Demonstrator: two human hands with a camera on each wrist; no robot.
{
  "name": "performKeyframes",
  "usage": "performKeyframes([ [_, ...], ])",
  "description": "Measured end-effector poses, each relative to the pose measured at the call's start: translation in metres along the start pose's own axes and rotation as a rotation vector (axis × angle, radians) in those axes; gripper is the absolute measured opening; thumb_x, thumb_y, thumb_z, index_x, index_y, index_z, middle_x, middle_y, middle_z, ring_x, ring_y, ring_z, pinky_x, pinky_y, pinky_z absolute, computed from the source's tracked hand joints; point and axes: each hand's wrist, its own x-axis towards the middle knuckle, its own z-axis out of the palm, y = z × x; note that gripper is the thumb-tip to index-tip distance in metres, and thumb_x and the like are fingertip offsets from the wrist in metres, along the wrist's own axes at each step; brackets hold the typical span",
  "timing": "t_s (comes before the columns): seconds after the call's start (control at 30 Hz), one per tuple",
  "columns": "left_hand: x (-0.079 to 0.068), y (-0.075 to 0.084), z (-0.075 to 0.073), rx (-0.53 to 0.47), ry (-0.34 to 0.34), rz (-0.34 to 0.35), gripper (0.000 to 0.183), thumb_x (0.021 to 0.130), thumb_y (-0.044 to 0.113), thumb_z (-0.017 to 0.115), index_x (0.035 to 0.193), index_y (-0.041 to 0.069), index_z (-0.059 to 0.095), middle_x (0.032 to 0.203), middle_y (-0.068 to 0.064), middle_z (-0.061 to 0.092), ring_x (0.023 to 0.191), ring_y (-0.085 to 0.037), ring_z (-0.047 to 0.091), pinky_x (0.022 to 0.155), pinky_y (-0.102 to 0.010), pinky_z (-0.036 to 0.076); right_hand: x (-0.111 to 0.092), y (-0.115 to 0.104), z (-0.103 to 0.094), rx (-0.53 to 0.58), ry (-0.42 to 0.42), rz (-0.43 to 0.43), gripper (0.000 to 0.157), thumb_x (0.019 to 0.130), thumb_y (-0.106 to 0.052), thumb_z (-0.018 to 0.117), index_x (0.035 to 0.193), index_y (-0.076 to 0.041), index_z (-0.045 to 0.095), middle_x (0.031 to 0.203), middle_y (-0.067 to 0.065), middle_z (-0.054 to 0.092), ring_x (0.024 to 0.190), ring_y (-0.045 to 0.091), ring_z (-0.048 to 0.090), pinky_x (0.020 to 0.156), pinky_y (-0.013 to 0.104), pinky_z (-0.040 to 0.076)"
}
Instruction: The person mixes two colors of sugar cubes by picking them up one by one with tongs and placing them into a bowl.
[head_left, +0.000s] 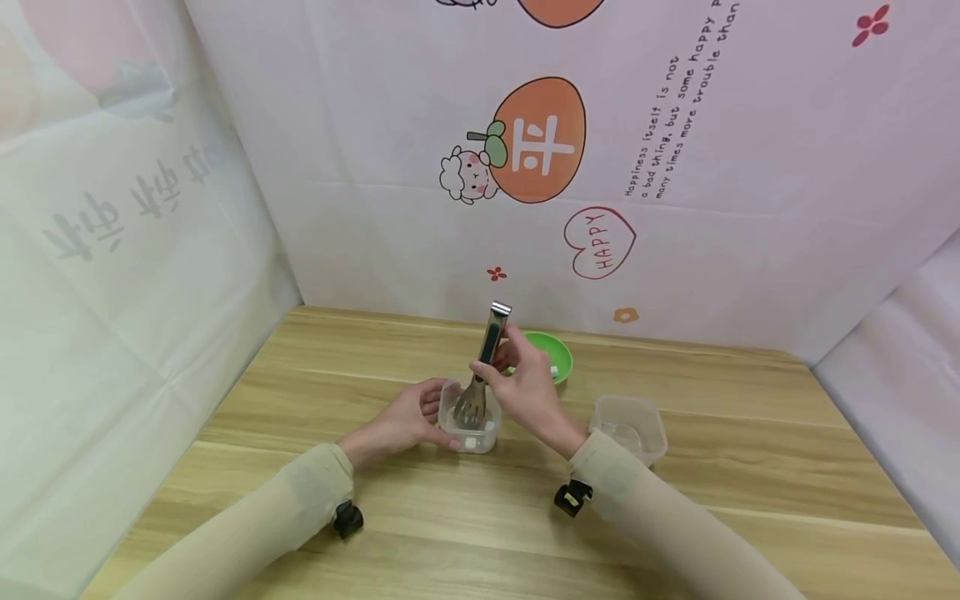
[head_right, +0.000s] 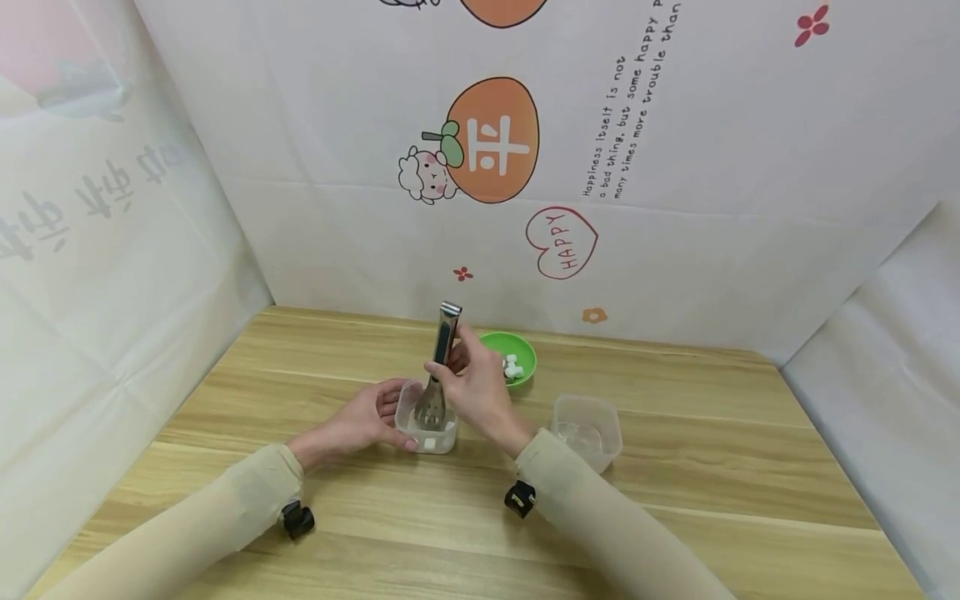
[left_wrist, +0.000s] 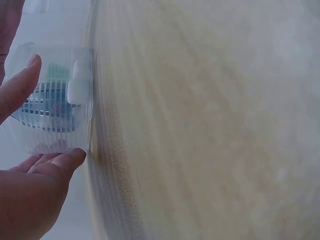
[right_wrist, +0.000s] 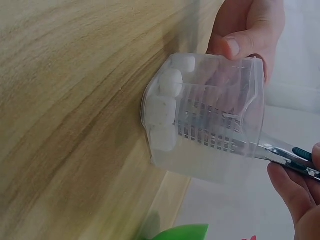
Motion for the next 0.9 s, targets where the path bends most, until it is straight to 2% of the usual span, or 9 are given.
performKeyframes([
  [0.33,0.0,0.002,0.002,-0.013,0.003,-0.013,0.097,0.08,-0.003,0.09,0.159,-0.005,0.033,0.158,-0.024,0.045,0.146,-0.039,0.044,0.119,-0.046,0.042,0.004,-0.006,-0.009,0.008,0.086,-0.042,0.035,0.088,0.002,0.084,0.113,-0.003,0.062,0.078,0.004,0.072,0.066,0.017,0.067,0.058,0.029,0.058],
  [0.57,0.001,0.002,0.003,-0.013,0.009,-0.005,0.098,0.078,-0.004,0.091,0.158,-0.006,0.035,0.157,-0.024,0.047,0.146,-0.04,0.044,0.119,-0.046,0.041,0.01,-0.015,-0.024,0.073,0.123,-0.064,0.034,0.088,0.005,0.083,0.115,-0.003,0.062,0.078,0.007,0.071,0.065,0.021,0.066,0.058,0.03,0.056],
  [0.8,0.0,0.001,0.002,-0.016,0.017,0.001,0.1,0.076,-0.004,0.092,0.158,-0.007,0.034,0.158,-0.026,0.045,0.146,-0.042,0.043,0.12,-0.045,0.04,0.016,-0.024,-0.041,0.093,0.159,-0.046,0.033,0.09,0.003,0.082,0.116,-0.003,0.063,0.079,0.009,0.072,0.066,0.025,0.068,0.057,0.025,0.053],
  [0.9,-0.001,0.001,0.003,-0.02,0.022,-0.006,0.1,0.076,-0.005,0.091,0.158,-0.008,0.034,0.159,-0.026,0.044,0.147,-0.042,0.042,0.12,-0.045,0.039,0.019,-0.027,-0.05,0.101,0.175,-0.054,0.032,0.09,0.004,0.081,0.115,-0.002,0.062,0.079,0.011,0.072,0.065,0.027,0.068,0.058,0.027,0.057],
])
